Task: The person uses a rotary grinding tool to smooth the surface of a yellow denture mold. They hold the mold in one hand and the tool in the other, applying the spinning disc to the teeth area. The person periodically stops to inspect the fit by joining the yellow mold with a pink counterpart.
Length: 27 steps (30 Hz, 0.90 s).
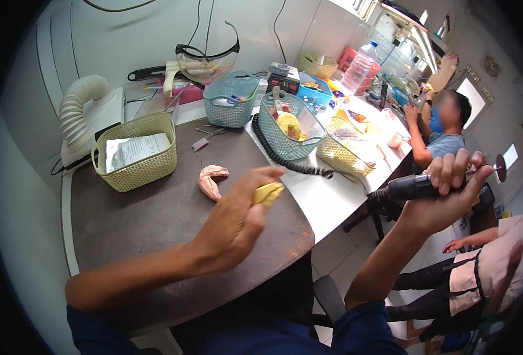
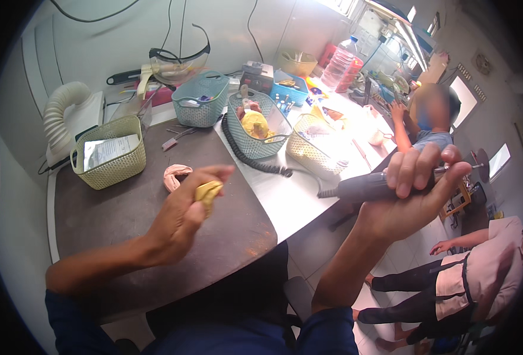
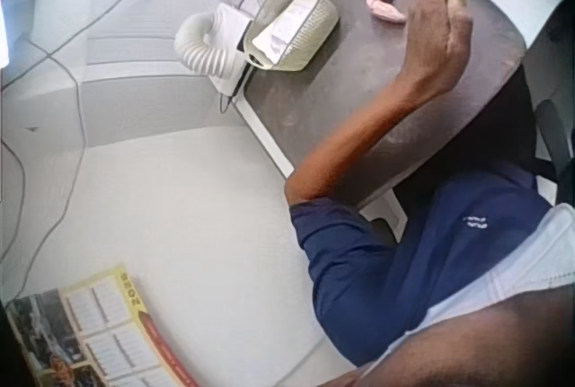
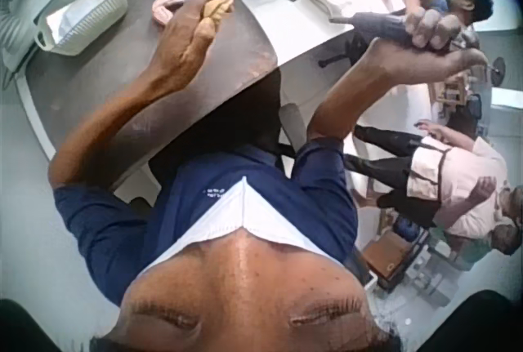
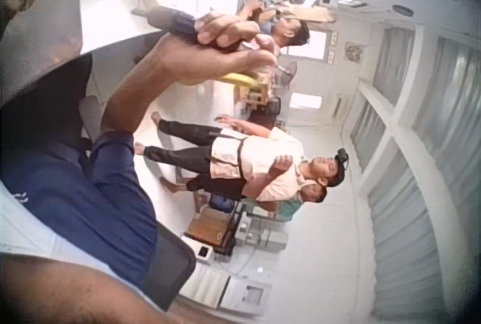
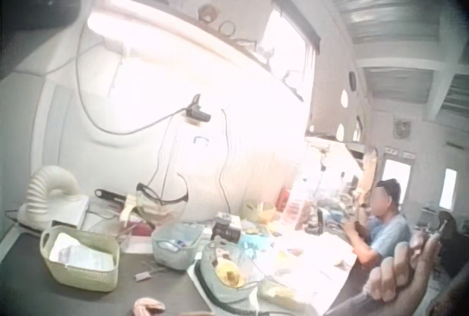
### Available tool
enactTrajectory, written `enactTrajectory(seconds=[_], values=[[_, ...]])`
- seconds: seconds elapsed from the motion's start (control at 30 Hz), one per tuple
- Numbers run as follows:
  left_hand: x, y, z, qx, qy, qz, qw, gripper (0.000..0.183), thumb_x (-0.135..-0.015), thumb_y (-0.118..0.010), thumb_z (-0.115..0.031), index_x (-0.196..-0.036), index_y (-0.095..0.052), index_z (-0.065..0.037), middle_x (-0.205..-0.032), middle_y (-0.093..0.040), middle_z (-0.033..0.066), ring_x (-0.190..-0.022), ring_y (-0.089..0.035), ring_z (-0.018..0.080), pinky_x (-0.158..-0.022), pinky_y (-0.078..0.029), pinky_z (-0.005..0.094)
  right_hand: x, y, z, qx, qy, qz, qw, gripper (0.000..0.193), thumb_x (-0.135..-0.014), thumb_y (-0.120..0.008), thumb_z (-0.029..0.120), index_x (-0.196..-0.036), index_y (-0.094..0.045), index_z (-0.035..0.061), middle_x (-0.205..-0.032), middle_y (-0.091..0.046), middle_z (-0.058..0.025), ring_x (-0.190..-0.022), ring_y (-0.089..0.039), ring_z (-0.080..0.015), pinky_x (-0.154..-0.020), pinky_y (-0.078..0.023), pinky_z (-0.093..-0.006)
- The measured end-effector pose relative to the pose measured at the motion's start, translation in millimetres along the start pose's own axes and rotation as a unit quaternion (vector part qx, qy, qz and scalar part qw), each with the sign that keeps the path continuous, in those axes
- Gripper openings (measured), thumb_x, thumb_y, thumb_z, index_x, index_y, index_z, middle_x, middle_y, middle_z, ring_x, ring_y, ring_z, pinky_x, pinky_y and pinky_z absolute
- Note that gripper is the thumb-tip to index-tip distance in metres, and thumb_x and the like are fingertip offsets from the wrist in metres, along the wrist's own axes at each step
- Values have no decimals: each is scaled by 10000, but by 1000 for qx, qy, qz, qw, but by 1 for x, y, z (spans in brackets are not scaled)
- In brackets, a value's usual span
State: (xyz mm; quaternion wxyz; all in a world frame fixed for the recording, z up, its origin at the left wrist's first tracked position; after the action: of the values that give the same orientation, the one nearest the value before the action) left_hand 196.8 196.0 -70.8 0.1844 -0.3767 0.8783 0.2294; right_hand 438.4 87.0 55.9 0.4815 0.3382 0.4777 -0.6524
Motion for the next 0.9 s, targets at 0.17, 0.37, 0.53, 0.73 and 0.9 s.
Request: enactTrajectory(seconds=[0.17,0.37,0.53,0.73,0.9], values=[[-46,-77,16,-72,-67,100,990,269,-945,-343,-174,-1131,-460,-18,-1125,-537,187,-1094,-513,328,-1026,-359,467,11,18,28,-128,-83,-6,988,221,-1046,-388,238,-987,-445,32,-709,-381,-21,-535,-376,-91,-524,-368,-249],[-7,-79,-6,117,137,308,934,302,-1020,-310,-279,-1148,-424,-30,-1077,-571,163,-1025,-564,293,-945,-405,428,21,26,61,-46,-24,-31,998,152,-1034,-332,168,-964,-417,62,-772,-361,-40,-615,-389,-126,-623,-392,-275],[33,-26,0,65,74,74,992,389,-1053,-284,-363,-1217,-400,-30,-1146,-572,154,-1134,-527,210,-993,-405,350,22,-12,9,70,1,-55,996,283,-1053,-362,362,-1033,-415,85,-814,-402,-40,-644,-481,-130,-626,-464,-287],[93,45,23,167,219,-136,952,357,-1025,-475,-256,-1288,-427,-20,-1313,-546,175,-1168,-550,223,-976,-450,335,12,-73,-73,274,6,120,954,456,-1001,-455,480,-1056,-445,27,-779,-484,-54,-598,-463,-111,-557,-402,-255],[105,79,38,297,242,-224,896,337,-1004,-514,-136,-1294,-401,-5,-1301,-543,193,-1216,-552,230,-1044,-479,356,50,-123,-142,379,-87,325,862,262,-920,-641,286,-885,-549,43,-587,-467,-49,-499,-480,-145,-487,-371,-304]])
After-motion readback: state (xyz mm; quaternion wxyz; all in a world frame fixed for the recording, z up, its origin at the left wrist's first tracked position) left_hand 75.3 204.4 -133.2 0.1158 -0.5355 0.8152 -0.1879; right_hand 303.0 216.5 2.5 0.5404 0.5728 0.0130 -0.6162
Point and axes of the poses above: each hand's wrist, its own x-axis away from the middle knuckle, its own y-axis out of the back of the hand, z = x × y, the point moved 3 cm from there along -x, towards the middle knuckle
